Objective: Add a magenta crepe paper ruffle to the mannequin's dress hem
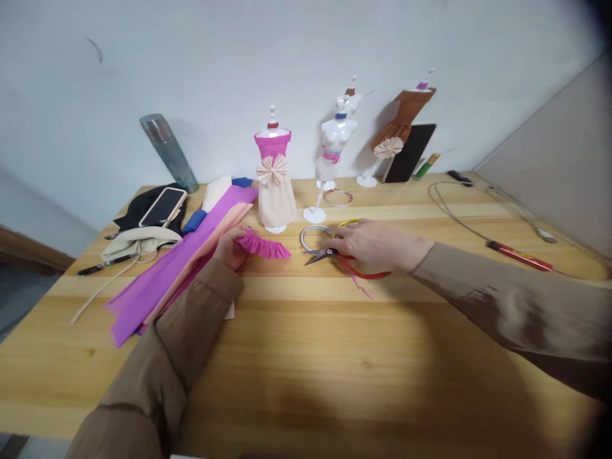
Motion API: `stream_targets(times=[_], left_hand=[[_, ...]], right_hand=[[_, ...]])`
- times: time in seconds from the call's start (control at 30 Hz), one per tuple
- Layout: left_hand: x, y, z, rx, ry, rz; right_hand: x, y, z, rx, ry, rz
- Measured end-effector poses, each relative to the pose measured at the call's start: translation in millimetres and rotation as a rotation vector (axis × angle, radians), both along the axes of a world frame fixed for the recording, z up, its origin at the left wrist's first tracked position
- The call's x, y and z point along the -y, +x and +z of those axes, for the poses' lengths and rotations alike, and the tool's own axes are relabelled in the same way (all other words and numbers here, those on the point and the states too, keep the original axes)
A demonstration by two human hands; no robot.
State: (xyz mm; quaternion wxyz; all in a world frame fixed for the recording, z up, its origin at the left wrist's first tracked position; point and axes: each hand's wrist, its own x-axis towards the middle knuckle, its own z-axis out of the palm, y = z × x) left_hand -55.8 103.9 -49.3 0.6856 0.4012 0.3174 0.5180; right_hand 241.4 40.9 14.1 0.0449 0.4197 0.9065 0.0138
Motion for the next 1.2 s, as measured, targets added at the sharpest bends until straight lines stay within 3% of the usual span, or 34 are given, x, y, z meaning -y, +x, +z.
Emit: stream_targets(times=[0.1,0.23,0.33,0.63,0.93,1.0,1.07,1.1,1.17,1.2], left_hand=[[0.4,0.9,-0.5,0.002,-0.002,-0.019],[0.2,1.3,0.1,-0.006,-0.003,-0.031],[-0.5,0.7,1.0,-0.01,-0.001,-0.037],[-2.9,-1.0,-2.7,0.019,0.026,-0.018],[-3.3,-0.7,2.3,0.039,0.036,-0.062],[-2.7,1.2,4.7,0.048,0.051,-0.069],[-0.7,4.5,8.5,0.071,0.066,-0.093],[1.1,6.6,10.8,0.083,0.075,-0.112],[6.0,11.3,16.2,0.118,0.09,-0.166],[8.9,13.6,18.9,0.132,0.095,-0.191]], right_hand=[[23.6,-8.5,4.2,0.017,-0.06,-0.006],[57.7,-27.8,-3.3,-0.077,-0.188,0.03],[70.4,-38.9,-11.8,-0.027,-0.149,-0.063],[60.3,-33.4,-21.3,0.104,-0.076,-0.391],[50.6,-36.9,-23.7,-0.153,-0.166,-0.5],[42.0,-39.8,-22.3,-0.332,-0.137,-0.498],[28.1,-44.1,-22.6,-0.714,-0.187,-0.516],[19.9,-47.3,-23.4,-0.963,-0.289,-0.545],[3.6,-55.2,-26.0,-1.461,-0.686,-0.642],[-3.6,-59.6,-27.4,-1.52,-0.788,-0.644]])
